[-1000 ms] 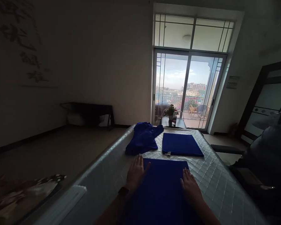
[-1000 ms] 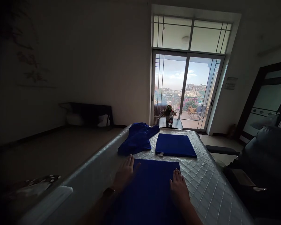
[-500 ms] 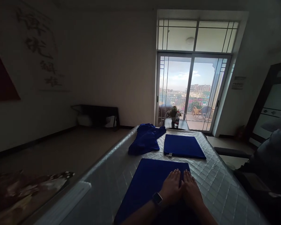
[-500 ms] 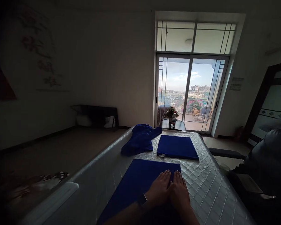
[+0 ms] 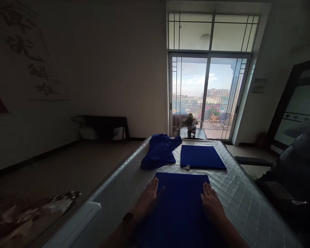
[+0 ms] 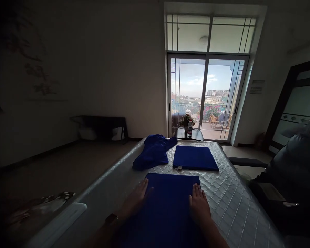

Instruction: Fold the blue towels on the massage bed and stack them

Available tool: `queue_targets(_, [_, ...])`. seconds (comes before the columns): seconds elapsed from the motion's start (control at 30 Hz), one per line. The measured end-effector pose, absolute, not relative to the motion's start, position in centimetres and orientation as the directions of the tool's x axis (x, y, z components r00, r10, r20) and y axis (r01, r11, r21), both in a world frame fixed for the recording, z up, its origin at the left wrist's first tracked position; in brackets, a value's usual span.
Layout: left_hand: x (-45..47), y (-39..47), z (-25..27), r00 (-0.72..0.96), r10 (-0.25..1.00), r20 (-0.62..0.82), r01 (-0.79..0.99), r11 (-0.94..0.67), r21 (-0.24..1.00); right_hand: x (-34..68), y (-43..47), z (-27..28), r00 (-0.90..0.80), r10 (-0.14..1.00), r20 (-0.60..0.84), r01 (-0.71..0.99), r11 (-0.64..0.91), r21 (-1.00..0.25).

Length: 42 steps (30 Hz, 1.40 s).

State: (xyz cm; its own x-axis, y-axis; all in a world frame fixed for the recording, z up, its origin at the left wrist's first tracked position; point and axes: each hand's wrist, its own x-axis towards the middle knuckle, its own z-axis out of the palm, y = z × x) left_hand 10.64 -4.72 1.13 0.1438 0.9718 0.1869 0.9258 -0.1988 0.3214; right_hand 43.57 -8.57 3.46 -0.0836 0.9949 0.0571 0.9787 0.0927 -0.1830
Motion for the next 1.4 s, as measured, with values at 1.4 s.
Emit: queue_targets(1.4, [26.4, -13.5, 7.8, 0.724, 0.564, 0.397, 0.565, -0.815, 0.127, 44.5, -14.2, 4.2, -0.173, 0.963, 0.207, 0.950, 0.219, -0.224])
